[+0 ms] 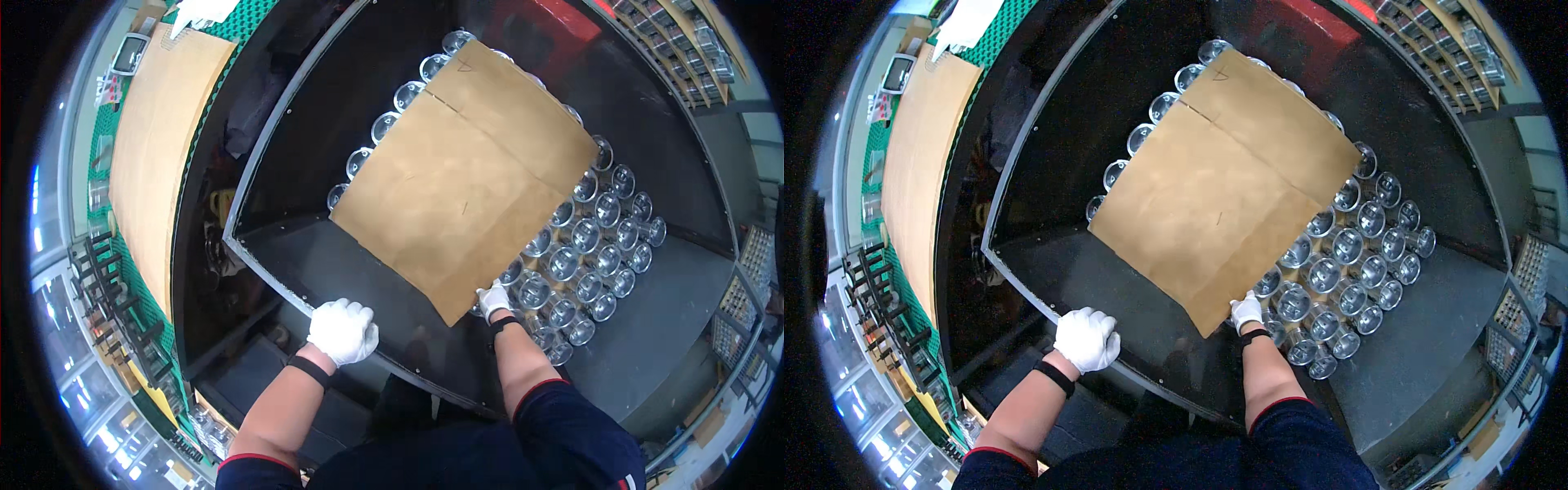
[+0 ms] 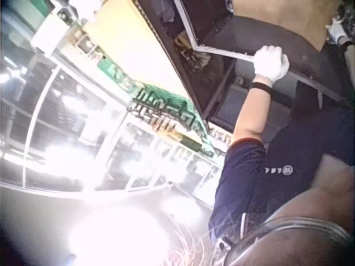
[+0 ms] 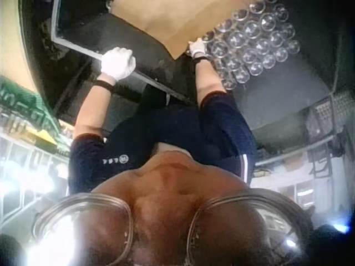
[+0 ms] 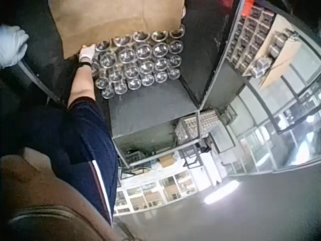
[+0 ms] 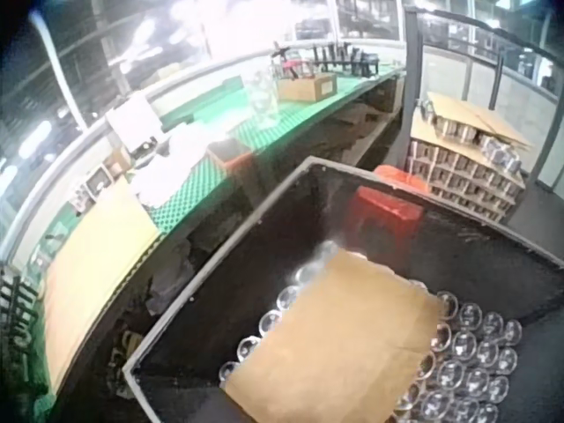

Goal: Inspecting and measuring metal pistons using dial gauges on a workbench and organizing them.

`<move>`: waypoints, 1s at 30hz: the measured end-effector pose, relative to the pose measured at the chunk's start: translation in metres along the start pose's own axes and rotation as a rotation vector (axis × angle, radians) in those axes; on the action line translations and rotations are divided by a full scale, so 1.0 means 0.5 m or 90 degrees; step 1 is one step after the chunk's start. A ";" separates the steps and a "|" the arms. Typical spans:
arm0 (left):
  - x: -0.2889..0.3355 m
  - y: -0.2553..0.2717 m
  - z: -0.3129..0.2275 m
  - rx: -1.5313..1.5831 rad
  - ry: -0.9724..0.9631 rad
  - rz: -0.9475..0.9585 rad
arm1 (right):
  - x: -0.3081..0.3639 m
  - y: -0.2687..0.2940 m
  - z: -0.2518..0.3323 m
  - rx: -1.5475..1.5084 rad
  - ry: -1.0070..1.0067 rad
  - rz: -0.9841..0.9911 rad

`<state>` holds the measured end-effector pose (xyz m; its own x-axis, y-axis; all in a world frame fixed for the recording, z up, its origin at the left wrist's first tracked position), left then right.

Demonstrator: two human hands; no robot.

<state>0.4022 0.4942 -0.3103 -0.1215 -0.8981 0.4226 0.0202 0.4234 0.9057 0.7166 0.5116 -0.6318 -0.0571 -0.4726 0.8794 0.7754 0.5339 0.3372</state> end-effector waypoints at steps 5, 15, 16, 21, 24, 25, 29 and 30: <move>-0.003 -0.007 -0.003 0.007 0.002 0.019 | -0.047 0.003 0.085 -0.181 0.131 -0.026; -0.007 -0.003 0.001 0.011 -0.006 0.006 | -0.090 -0.039 0.035 0.041 0.046 0.026; -0.009 -0.002 0.002 0.012 -0.002 0.010 | -0.099 -0.040 0.028 0.043 0.045 0.032; -0.010 -0.004 0.005 0.022 0.006 0.020 | -0.117 -0.041 0.012 -0.094 0.029 0.048; -0.014 -0.005 0.004 0.030 0.006 0.026 | -0.132 -0.042 -0.019 -0.202 0.021 0.055; -0.013 -0.002 0.003 0.029 0.003 0.015 | -0.130 -0.050 -0.025 -0.299 0.023 0.068; 0.002 -0.009 0.006 0.032 0.016 0.020 | -0.122 -0.034 0.013 -0.021 0.075 0.030; -0.007 -0.005 0.000 0.039 0.001 0.011 | -0.154 -0.023 -0.002 0.120 0.059 0.007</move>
<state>0.4025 0.4963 -0.3142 -0.1199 -0.8905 0.4389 -0.0384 0.4459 0.8942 0.7129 0.5413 -0.7039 0.0152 -0.5242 0.8515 0.6433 0.6570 0.3930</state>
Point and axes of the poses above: each hand's wrist, its own x-axis away from the middle knuckle, its own y-axis out of the back of the hand, z = x × y, the point moved 9 cm from there along -x, towards the middle knuckle, and after that the axes turned 14 degrees about -x, right-handed, at the moved point
